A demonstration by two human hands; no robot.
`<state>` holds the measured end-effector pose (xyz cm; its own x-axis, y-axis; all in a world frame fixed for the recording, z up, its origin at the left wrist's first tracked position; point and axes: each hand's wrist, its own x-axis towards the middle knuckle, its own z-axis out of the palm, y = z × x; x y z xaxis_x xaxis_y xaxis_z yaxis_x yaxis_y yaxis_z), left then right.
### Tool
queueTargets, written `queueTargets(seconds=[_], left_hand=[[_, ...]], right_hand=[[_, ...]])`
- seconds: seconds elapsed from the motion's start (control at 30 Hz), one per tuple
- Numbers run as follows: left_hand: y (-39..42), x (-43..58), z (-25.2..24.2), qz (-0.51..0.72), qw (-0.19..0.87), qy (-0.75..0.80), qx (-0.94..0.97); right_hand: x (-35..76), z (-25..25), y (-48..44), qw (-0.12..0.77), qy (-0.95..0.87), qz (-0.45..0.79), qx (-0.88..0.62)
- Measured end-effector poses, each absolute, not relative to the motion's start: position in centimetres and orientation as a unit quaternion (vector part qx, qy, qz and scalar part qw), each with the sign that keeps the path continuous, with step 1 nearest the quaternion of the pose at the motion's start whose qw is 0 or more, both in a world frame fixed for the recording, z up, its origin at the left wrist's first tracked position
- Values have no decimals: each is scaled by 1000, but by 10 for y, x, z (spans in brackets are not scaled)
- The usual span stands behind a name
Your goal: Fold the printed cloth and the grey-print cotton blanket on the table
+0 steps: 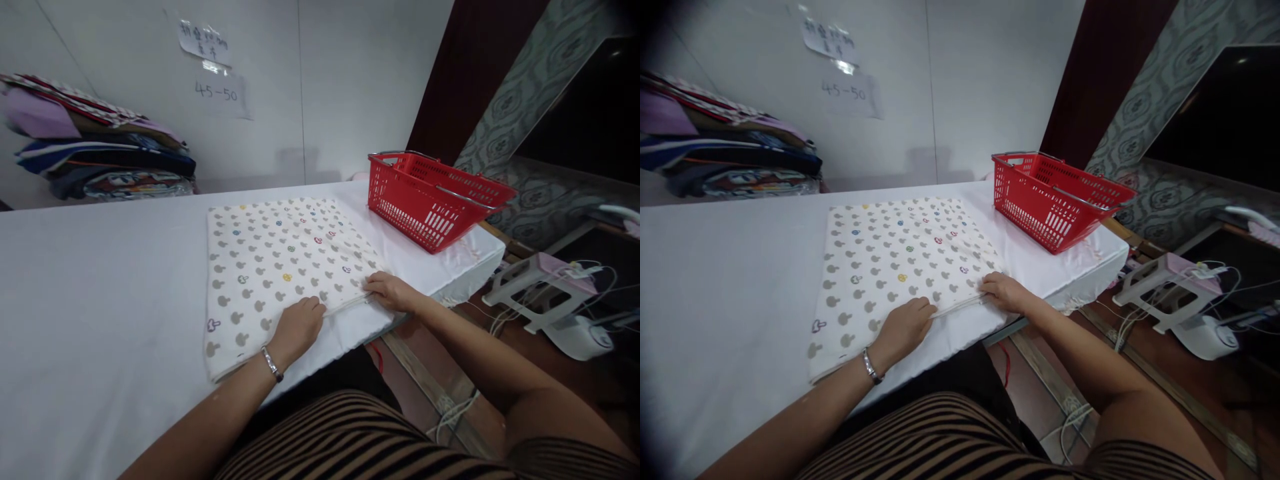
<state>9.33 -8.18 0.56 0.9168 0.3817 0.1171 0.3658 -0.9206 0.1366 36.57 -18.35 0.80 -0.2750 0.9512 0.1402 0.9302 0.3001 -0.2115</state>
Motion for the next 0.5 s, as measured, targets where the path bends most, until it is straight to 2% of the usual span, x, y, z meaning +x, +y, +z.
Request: queueTargets(seconds=[0.13,0.27,0.4,0.5], left_hand=[[-81,93,2,66,43,177,981],[-83,84,3,73,70,164,981],[-75,60,16,78,133,174,973],[-50,32,23,88,125,226,962]], right_hand=[[369,1,-189,112,-789,20,-604],[370,-4,-195,179,-779,28,-600],[372,0,-193,253,-713,117,-644],[374,3,-182,276,-638,188,-694]])
